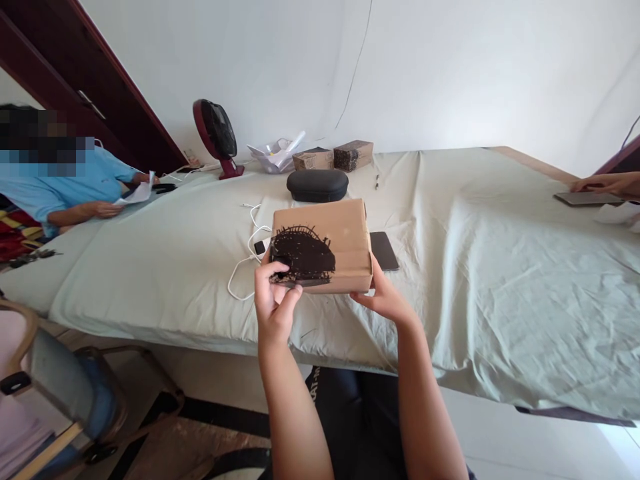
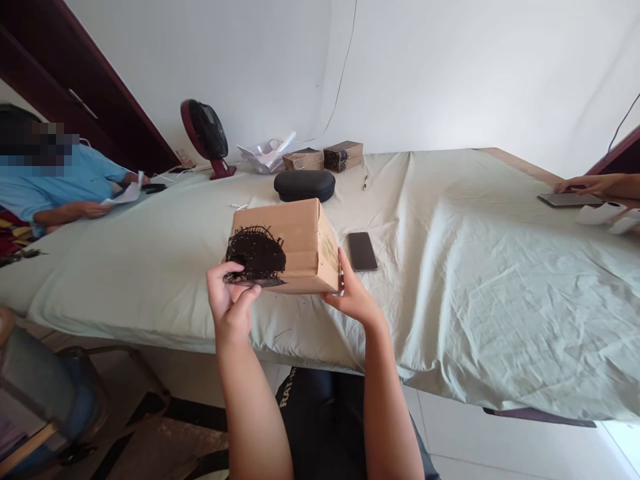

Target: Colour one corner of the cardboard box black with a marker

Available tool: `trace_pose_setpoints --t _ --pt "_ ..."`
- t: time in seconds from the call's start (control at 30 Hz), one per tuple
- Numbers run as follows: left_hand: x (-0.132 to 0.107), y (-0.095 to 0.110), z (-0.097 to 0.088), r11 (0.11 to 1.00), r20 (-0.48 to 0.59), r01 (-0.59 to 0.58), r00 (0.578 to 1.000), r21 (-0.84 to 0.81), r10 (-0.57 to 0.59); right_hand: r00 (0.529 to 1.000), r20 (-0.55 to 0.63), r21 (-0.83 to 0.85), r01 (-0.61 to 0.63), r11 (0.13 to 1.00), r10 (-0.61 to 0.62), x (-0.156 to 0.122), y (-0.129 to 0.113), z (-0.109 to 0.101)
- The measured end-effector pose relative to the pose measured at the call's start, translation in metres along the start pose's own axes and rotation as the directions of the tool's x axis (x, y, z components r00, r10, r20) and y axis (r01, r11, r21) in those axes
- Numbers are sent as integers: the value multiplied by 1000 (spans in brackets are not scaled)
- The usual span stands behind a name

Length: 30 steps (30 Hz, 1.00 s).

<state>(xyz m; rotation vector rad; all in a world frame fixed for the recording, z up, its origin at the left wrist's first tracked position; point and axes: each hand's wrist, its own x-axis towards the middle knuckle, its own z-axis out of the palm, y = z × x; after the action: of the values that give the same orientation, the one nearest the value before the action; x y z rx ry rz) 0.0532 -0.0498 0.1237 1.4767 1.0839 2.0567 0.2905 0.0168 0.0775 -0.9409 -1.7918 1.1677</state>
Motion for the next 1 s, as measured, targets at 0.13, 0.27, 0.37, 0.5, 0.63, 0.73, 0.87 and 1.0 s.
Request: trace_pose_setpoints --t 0.13,0.27,0.37,0.5,0.63,0.73,0.87,1.0 --pt "1 2 3 1000 5 12 1000 -9 -12 999 7 36 -52 998 51 -2 8 -7" --pt "4 0 -1 998 -84 61 994 -31 -63 990 -130 143 75 987 -56 -3 14 -12" --pt "6 -8 -9 976 -114 188 973 -106 -200 975 -210 235 123 964 -73 -3 14 -10" --pt "8 -19 -23 935 -54 317 943 -161 -329 980 -194 197 77 977 -39 -4 5 -4" --pt "8 -19 -37 969 -29 222 974 -105 -226 980 -164 162 140 977 -113 -5 -3 -5" --pt "3 -11 -47 976 90 216 973 -33 -212 980 -123 144 171 975 -154 -6 -3 -11" --pt "-6 -5 -59 972 264 233 940 -36 -215 982 -26 173 190 967 -188 -10 1 -20" --pt "-6 -4 -66 975 366 219 911 -43 -188 986 -28 197 166 966 -164 -15 6 -28"
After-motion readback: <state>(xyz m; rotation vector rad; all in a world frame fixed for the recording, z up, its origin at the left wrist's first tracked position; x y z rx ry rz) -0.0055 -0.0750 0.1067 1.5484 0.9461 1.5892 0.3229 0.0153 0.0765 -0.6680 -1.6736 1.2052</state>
